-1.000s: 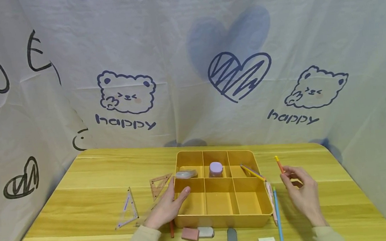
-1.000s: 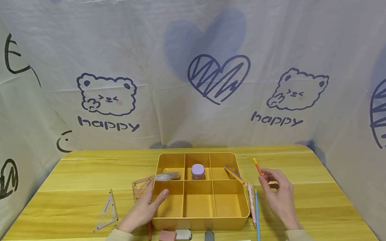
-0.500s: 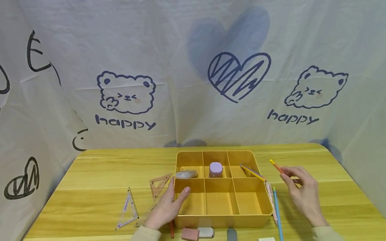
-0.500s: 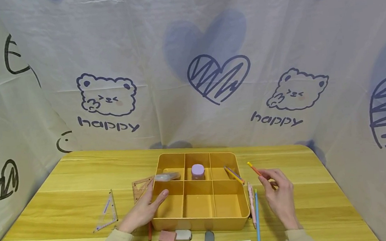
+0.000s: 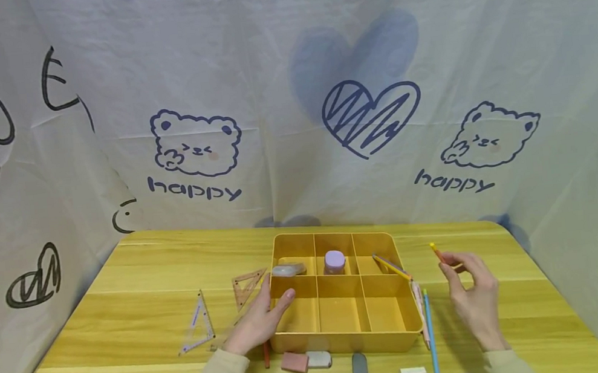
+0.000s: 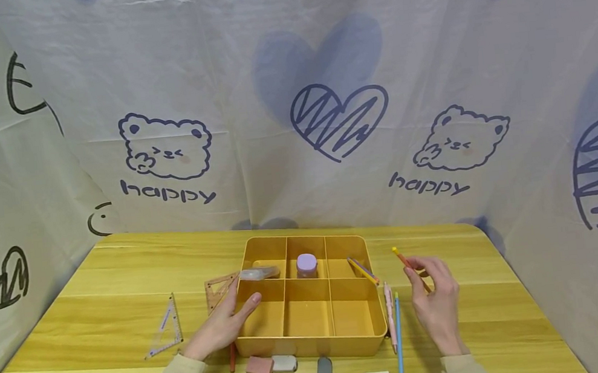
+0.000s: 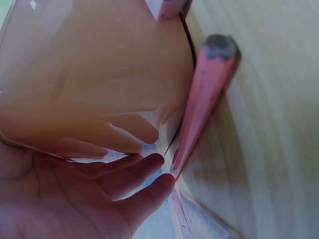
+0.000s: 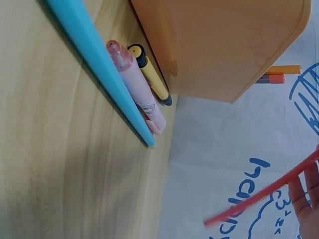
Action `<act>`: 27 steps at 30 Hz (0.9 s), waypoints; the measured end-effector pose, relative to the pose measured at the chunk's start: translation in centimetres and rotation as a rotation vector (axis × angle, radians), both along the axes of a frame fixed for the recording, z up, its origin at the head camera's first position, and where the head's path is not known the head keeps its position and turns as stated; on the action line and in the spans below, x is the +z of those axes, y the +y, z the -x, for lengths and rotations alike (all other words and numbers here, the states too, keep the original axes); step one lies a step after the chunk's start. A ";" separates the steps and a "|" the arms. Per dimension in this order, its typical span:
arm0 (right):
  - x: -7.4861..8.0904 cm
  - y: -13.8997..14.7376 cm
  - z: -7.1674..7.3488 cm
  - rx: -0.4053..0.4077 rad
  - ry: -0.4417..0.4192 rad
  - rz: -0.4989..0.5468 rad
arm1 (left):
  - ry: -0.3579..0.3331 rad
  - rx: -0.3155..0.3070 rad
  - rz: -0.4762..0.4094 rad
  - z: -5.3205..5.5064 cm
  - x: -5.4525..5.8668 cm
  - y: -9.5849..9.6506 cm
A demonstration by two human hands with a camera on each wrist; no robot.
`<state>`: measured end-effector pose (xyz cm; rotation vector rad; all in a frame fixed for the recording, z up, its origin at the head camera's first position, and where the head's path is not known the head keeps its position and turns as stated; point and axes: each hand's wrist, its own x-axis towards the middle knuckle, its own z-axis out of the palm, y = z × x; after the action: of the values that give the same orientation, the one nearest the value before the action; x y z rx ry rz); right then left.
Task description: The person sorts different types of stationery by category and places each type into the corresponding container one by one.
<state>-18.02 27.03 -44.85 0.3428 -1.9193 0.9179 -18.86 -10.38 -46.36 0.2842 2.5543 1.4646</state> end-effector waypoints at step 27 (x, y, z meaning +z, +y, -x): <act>0.7 -0.6 -0.1 0.198 0.140 0.186 | -0.007 0.001 0.005 0.0 -0.1 0.0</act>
<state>-17.91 26.39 -44.19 0.4796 -1.6781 1.1629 -18.89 -10.42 -46.43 0.2764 2.5529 1.4562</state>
